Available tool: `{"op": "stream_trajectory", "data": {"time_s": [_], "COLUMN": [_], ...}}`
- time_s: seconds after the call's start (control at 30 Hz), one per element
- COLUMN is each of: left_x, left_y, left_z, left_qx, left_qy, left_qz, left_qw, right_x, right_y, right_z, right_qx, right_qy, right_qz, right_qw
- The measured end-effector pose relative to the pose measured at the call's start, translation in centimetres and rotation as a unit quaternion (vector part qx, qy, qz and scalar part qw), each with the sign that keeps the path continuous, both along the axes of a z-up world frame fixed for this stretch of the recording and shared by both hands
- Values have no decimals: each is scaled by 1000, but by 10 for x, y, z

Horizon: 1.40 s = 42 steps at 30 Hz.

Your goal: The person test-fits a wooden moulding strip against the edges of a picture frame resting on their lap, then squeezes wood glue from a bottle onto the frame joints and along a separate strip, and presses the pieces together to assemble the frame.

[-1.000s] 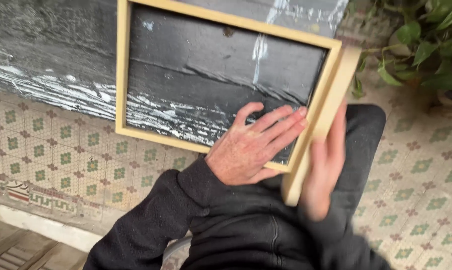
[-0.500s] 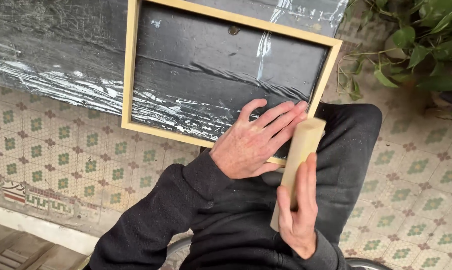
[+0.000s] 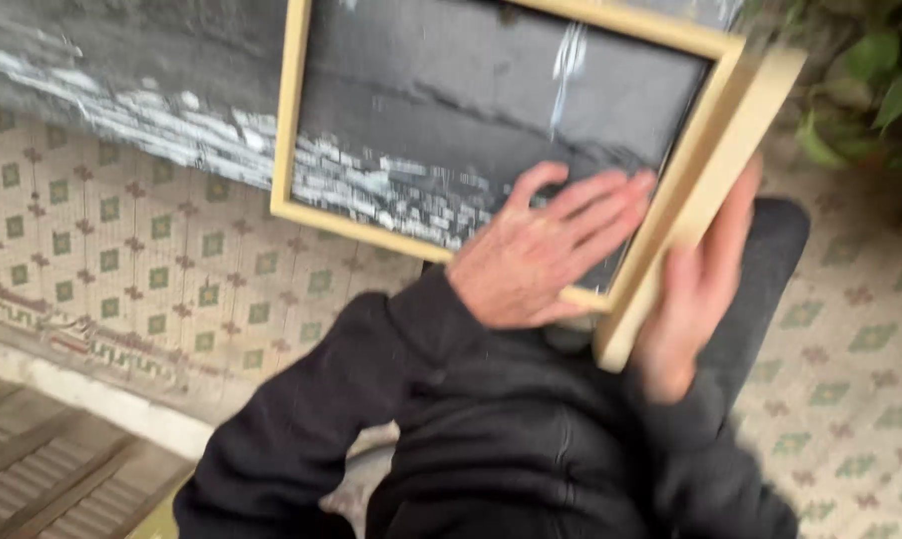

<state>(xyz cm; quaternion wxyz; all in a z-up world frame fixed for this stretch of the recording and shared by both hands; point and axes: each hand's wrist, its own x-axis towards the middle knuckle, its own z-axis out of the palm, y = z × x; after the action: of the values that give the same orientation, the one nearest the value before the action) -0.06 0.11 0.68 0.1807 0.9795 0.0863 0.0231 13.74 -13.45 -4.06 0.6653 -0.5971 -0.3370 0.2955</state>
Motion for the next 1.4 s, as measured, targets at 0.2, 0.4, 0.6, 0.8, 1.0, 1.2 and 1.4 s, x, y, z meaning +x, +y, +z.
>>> {"op": "stream_trajectory", "data": {"time_s": [0.2, 0.4, 0.6, 0.8, 1.0, 1.2, 1.4], "left_x": [2, 0, -2, -2, -1, 0, 1], "left_y": [-2, -1, -1, -8, 0, -1, -3], "left_z": [-6, -4, -10, -21, -1, 3, 3], "left_qx": [6, -23, 6, -19, -37, -68, -77], "left_qy": [-1, -18, -27, -33, -6, 8, 33], "left_qz": [8, 10, 3, 20, 3, 16, 15], "left_qw": [1000, 1000, 1000, 999, 999, 998, 996], "right_x": [28, -24, 35, -55, 108, 145, 47], "right_y": [35, -12, 53, -68, 118, 63, -54], "right_z": [9, 24, 34, 20, 15, -24, -30], "right_qx": [-51, -115, -155, -151, -192, -90, -140], "right_qy": [-81, -129, -127, -270, -314, -126, -18], "right_qz": [-14, -12, -17, 38, -40, -94, -64], "right_qw": [995, 985, 979, 950, 929, 983, 988]}}
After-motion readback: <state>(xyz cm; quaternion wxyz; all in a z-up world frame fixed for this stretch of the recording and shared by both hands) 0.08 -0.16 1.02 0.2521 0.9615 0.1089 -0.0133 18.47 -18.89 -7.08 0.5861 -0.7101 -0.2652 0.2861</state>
